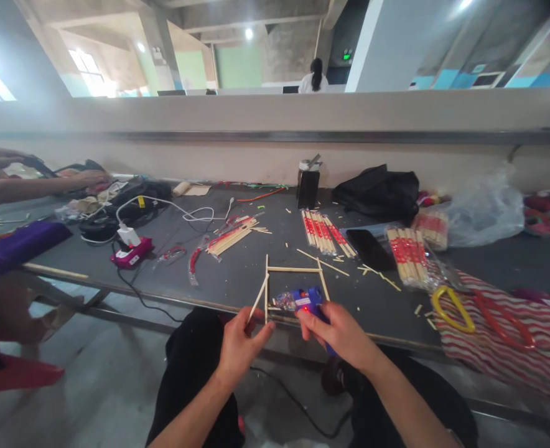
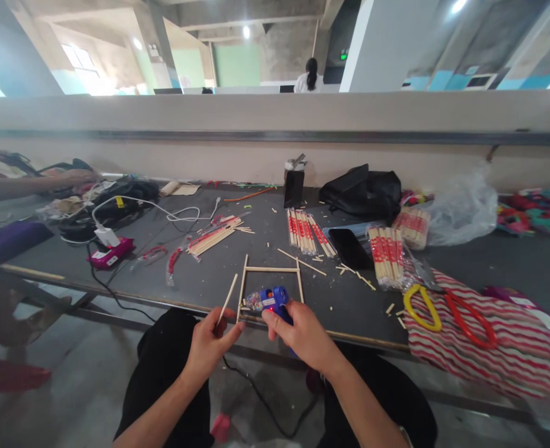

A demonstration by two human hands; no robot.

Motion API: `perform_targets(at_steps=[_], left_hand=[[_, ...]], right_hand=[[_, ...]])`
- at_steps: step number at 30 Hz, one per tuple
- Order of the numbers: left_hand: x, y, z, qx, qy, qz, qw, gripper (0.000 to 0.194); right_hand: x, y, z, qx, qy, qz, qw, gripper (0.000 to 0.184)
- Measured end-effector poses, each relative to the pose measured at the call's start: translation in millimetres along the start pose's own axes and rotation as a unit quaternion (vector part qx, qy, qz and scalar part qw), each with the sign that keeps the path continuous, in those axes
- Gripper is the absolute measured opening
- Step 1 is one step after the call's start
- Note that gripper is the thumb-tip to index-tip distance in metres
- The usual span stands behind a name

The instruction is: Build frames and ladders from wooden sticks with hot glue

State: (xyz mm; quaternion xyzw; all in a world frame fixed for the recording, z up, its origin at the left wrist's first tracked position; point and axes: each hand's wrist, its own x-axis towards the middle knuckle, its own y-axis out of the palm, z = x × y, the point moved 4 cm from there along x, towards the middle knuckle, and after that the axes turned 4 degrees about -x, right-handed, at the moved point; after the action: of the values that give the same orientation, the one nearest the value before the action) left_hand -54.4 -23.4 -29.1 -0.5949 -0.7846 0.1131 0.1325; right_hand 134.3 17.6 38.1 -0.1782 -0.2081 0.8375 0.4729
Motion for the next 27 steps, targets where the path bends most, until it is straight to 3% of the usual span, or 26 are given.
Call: perform_targets(at_steps=[27], left_hand=[[0.2, -1.6, -7.8, 0.010, 0.011, 0.008, 1.000, 0.027]], right_hand=[[0.0, 2.8, -2.4, -0.020, 0.017, -0.009, 1.000, 0.046]])
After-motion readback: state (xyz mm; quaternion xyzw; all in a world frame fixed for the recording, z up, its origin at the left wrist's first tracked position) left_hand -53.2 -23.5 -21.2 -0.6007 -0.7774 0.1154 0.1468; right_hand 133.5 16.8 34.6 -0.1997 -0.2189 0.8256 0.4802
